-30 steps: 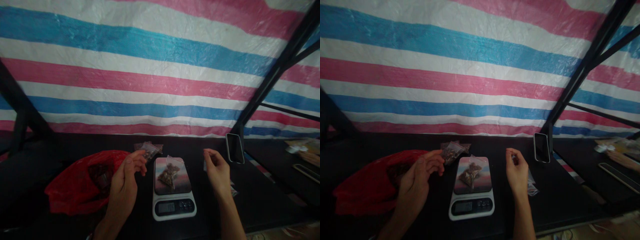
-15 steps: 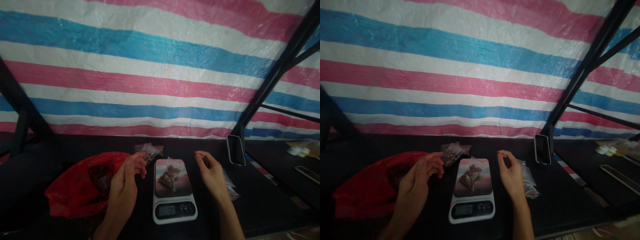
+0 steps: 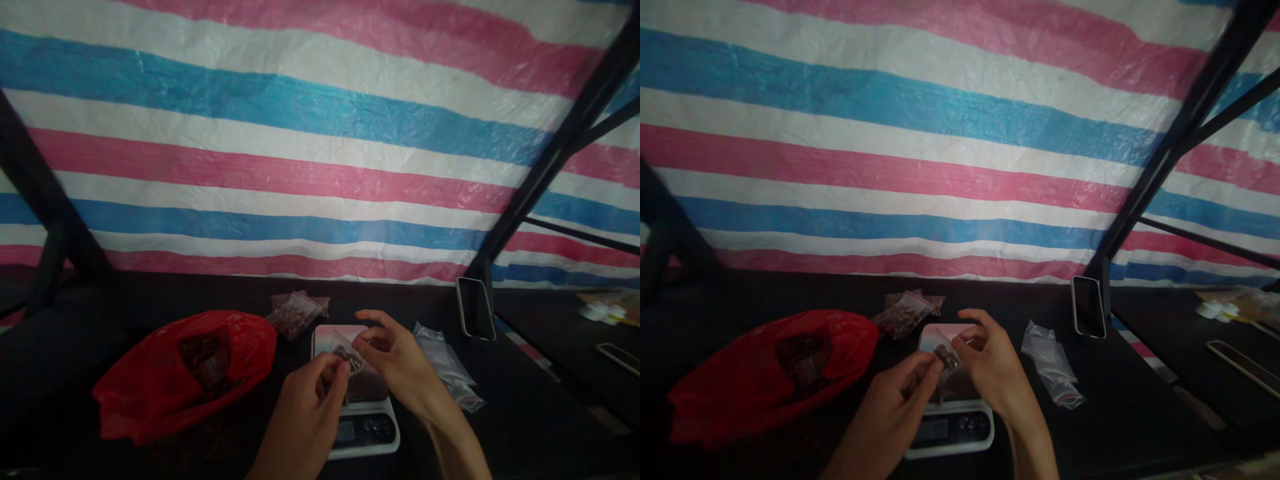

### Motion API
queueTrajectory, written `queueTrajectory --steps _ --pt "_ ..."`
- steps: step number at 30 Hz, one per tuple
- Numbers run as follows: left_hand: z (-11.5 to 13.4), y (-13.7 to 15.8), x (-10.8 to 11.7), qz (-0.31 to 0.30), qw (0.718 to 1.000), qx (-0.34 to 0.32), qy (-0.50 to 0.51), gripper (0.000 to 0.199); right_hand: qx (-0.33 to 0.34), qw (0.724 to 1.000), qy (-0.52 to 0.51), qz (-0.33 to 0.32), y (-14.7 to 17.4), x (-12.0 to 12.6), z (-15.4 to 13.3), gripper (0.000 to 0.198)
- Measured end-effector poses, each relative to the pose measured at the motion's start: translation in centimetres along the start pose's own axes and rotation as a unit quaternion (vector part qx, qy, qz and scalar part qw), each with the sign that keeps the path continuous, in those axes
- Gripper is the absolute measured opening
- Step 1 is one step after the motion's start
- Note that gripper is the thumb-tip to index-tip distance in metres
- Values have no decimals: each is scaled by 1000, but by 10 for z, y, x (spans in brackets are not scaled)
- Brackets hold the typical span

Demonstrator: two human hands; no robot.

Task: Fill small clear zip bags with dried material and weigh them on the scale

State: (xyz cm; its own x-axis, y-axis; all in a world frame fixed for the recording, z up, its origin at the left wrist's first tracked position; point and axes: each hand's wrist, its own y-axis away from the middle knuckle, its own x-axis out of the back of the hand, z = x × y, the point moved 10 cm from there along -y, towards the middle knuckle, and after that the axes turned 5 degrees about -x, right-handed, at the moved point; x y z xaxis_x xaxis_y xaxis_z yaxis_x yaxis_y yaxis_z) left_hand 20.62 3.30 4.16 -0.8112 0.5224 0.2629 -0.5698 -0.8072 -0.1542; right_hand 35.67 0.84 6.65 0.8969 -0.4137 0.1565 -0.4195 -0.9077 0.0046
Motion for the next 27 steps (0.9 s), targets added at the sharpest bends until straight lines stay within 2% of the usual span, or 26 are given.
queueTrajectory --steps 5,8,15,19,23,25,27 --pt "0 -4 20 57 993 41 90 48 -19 994 -74 -76 21 -35 -21 55" --pt "0 -9 27 53 989 53 129 48 -29 992 -78 -91 27 -50 -24 57" --pt "1 -9 30 49 987 -7 154 40 -52 993 -85 -63 21 -51 -15 58" --pt "7 -8 32 51 989 -32 133 36 -61 986 -126 -88 19 -53 -10 55" --pt "8 -10 32 45 993 -28 104 33 -29 982 -148 -118 18 -57 -12 46" --pt "3 -9 35 55 995 -10 82 31 -16 988 -129 -78 16 -51 -11 39" --pt "0 -8 42 78 996 -3 37 26 -6 996 -92 -2 14 -37 -10 34"
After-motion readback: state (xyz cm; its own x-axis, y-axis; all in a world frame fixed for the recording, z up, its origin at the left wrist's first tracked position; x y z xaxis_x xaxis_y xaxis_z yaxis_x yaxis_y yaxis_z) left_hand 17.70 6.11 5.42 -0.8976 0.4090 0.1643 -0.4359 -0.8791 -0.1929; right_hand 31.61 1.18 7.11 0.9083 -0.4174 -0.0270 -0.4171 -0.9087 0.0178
